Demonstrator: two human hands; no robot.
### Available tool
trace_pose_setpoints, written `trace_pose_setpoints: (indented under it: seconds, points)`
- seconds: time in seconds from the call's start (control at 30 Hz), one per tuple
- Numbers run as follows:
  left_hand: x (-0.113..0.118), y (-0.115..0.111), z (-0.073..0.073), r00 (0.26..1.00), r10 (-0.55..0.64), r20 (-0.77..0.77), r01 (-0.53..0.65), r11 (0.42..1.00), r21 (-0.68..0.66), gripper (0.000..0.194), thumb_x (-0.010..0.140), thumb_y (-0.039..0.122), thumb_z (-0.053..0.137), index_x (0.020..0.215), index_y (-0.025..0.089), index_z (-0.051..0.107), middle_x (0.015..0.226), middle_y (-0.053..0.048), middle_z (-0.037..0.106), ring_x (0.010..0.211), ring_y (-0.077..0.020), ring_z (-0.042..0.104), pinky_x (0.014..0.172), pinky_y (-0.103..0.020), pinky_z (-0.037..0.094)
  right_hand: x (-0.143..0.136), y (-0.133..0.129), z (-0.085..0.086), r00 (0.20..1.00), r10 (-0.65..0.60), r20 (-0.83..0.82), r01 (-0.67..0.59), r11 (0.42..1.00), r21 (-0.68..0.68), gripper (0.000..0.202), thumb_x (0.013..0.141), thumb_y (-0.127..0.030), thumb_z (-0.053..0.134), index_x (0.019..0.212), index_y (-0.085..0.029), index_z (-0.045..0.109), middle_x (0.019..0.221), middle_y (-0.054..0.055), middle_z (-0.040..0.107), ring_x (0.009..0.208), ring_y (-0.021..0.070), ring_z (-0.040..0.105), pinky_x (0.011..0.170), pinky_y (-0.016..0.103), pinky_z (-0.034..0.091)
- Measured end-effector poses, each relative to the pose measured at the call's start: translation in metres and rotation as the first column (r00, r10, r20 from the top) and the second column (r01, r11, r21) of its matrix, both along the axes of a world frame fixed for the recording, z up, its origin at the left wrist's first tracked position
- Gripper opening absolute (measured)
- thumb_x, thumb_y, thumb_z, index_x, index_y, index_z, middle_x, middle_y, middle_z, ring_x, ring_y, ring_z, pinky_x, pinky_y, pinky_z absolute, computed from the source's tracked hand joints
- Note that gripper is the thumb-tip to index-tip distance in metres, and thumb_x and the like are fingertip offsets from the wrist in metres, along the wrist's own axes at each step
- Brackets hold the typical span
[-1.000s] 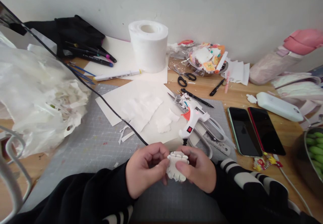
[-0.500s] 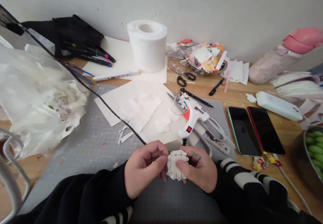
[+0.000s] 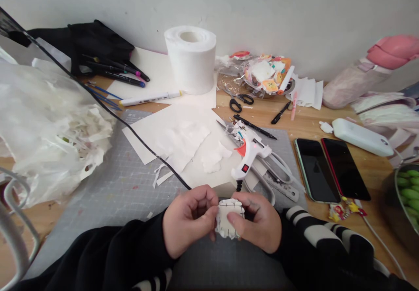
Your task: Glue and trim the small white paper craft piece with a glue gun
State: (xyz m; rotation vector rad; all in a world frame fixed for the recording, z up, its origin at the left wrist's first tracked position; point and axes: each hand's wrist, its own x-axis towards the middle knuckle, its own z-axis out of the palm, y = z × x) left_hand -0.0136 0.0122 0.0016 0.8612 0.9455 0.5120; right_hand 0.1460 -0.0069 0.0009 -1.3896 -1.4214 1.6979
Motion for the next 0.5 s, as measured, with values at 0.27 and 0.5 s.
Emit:
trace_pose_setpoints:
  seconds: [0.27, 0.5]
  points:
    - [0.0008, -0.001, -0.001, 0.999, -0.015, -0.03, 0.017, 0.999, 0.036, 0.023, 0.065, 0.032, 0.061, 0.062, 0.016, 0.044, 0.046, 0.005, 0.051, 0.036, -0.005, 0.047, 0.038, -0.016, 0.037, -0.002, -0.0011, -0.0026, 0.999, -0.025, 0.023, 0.024, 0.999, 0.045, 0.017, 0.065, -0.028, 0.05, 0.053, -0.018, 0.042, 0.044, -0.006, 0.034, 0.042, 0.0054, 0.032, 0.039, 0.019, 0.026]
    - [-0.0012, 0.0014, -0.0003, 0.994, 0.088, 0.065, -0.091, 0.995, 0.041, 0.021, 0.072, 0.033, 0.054, 0.064, 0.014, 0.05, 0.046, 0.002, 0.058, 0.038, -0.0089, 0.053, 0.042, -0.02, 0.042, 0.0006, -0.0008, -0.0026, 1.0, -0.005, -0.01, 0.006, 0.998, 0.062, 0.015, 0.069, -0.025, 0.047, 0.056, -0.017, 0.046, 0.045, -0.005, 0.041, 0.04, 0.0068, 0.038, 0.039, 0.02, 0.029]
